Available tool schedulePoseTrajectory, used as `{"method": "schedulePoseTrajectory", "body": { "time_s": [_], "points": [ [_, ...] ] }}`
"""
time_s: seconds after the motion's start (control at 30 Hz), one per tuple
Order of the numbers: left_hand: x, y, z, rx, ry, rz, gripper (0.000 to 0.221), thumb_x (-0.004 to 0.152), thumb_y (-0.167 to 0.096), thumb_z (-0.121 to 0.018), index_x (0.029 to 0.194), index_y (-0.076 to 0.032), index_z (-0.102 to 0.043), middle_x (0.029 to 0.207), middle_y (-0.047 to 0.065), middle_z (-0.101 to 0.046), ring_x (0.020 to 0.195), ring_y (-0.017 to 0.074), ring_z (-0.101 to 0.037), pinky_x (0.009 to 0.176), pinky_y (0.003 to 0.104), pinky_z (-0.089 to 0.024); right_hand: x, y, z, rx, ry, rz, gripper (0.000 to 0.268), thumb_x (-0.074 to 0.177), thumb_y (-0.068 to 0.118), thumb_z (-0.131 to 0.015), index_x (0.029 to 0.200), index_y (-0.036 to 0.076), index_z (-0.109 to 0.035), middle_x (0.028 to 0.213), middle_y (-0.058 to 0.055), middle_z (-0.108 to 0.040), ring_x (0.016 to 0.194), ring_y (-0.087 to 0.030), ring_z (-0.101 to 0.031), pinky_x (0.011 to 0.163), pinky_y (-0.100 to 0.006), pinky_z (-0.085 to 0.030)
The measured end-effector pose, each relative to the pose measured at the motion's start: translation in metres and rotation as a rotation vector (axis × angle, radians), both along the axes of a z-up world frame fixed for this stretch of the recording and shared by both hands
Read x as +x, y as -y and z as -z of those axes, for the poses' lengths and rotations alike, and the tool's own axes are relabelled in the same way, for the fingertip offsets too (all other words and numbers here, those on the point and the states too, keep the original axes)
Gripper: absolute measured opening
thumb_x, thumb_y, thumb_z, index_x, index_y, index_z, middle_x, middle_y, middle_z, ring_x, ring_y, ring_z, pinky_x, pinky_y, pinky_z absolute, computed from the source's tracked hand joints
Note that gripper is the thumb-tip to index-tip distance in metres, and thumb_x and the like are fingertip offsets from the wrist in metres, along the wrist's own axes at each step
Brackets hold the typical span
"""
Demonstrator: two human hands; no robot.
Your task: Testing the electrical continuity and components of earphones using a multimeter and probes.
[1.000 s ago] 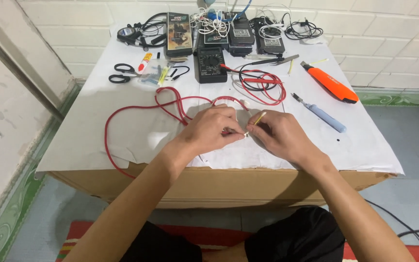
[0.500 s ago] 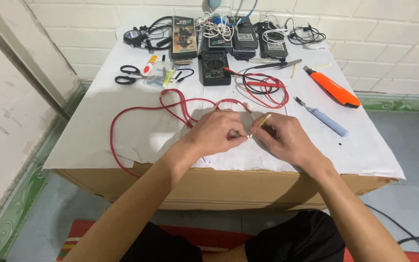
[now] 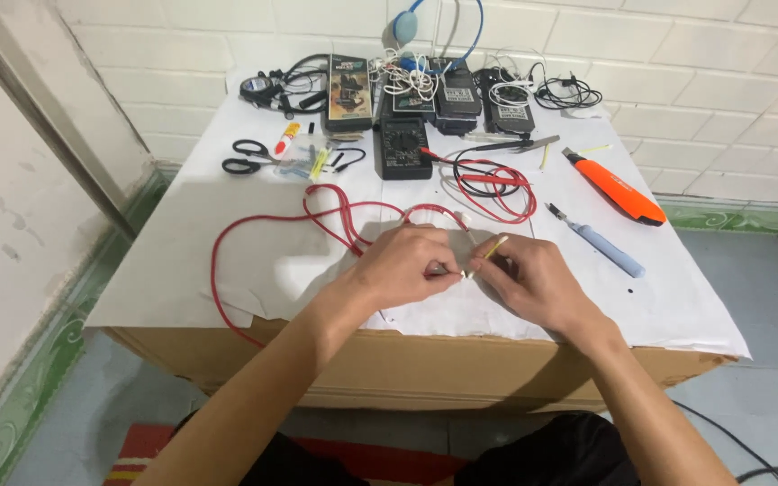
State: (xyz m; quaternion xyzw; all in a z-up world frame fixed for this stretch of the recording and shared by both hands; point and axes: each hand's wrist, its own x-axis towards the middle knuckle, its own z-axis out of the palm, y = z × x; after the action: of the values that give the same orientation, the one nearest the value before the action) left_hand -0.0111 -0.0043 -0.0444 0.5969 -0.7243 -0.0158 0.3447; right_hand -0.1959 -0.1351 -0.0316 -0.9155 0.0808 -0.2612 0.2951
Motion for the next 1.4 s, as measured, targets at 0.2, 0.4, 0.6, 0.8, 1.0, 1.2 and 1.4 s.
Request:
{"method": "schedulePoseTrajectory", "body": {
  "time_s": [0.2,0.4,0.6,0.8,1.0,1.2,1.4],
  "points": [
    [0.001,0.001,-0.0012,0.007,-0.011,0.001,0.009,0.082,-0.017,-0.076,0.075,-0.014,-0.073,0.064,0.004,-0.059,0.069,0.0217,-0.064,0.071,0.035,-0.057,0.0013,-0.0017,-0.0013,0.011,0.009,-0.006,0.011,0.092,0.012,-0.072,0.091,0.002,-0.076,0.07,-0.016,-0.072,0.06,-0.029,-0.071,0.055,-0.038,-0.059],
    [-0.0003,-0.0012,-0.0048,0.011,-0.028,-0.003,0.007,0.082,-0.015,-0.076,0.076,-0.013,-0.075,0.064,0.005,-0.06,0.069,0.0213,-0.064,0.071,0.034,-0.057,0.0029,0.0,0.003,0.015,0.002,-0.006,0.012,0.092,0.012,-0.072,0.09,0.001,-0.076,0.069,-0.017,-0.072,0.06,-0.029,-0.071,0.055,-0.038,-0.059],
    [-0.0012,-0.0021,-0.0036,0.009,-0.037,-0.013,0.005,0.082,-0.014,-0.076,0.077,-0.013,-0.075,0.064,0.006,-0.061,0.068,0.0216,-0.064,0.07,0.034,-0.057,0.004,0.0014,0.0043,0.02,-0.01,0.003,0.011,0.092,0.012,-0.072,0.091,0.002,-0.077,0.07,-0.017,-0.073,0.062,-0.029,-0.071,0.056,-0.039,-0.059],
    [-0.0039,-0.0032,-0.0054,0.017,-0.051,-0.014,0.004,0.082,-0.015,-0.077,0.078,-0.013,-0.076,0.066,0.007,-0.062,0.069,0.0216,-0.065,0.07,0.034,-0.057,0.0015,-0.0001,0.0028,0.035,-0.007,0.026,0.011,0.091,0.012,-0.073,0.089,0.002,-0.077,0.069,-0.017,-0.073,0.062,-0.031,-0.072,0.058,-0.04,-0.059],
    [-0.0024,-0.001,-0.0018,0.019,-0.05,-0.012,0.005,0.082,-0.015,-0.077,0.078,-0.013,-0.076,0.066,0.005,-0.062,0.069,0.0204,-0.064,0.071,0.033,-0.056,-0.001,-0.0001,0.0025,0.034,-0.009,0.022,0.011,0.091,0.013,-0.073,0.089,0.003,-0.076,0.069,-0.017,-0.073,0.062,-0.031,-0.072,0.059,-0.042,-0.059],
    [-0.001,-0.0024,-0.0018,-0.007,-0.027,0.017,0.006,0.082,-0.017,-0.076,0.078,-0.012,-0.075,0.067,0.008,-0.061,0.07,0.0241,-0.065,0.072,0.036,-0.056,0.0004,0.0006,0.0016,0.039,0.004,0.023,0.012,0.092,0.013,-0.072,0.089,0.003,-0.077,0.069,-0.017,-0.073,0.062,-0.032,-0.073,0.061,-0.042,-0.059],
    [0.0008,-0.0009,-0.0012,-0.004,-0.008,-0.004,0.006,0.081,-0.02,-0.077,0.079,-0.014,-0.075,0.068,0.007,-0.061,0.071,0.0235,-0.065,0.073,0.036,-0.056,0.0019,0.0,0.0025,0.049,0.03,0.008,0.011,0.091,0.012,-0.073,0.09,0.002,-0.077,0.07,-0.018,-0.073,0.063,-0.032,-0.073,0.062,-0.042,-0.059]
  ]
}}
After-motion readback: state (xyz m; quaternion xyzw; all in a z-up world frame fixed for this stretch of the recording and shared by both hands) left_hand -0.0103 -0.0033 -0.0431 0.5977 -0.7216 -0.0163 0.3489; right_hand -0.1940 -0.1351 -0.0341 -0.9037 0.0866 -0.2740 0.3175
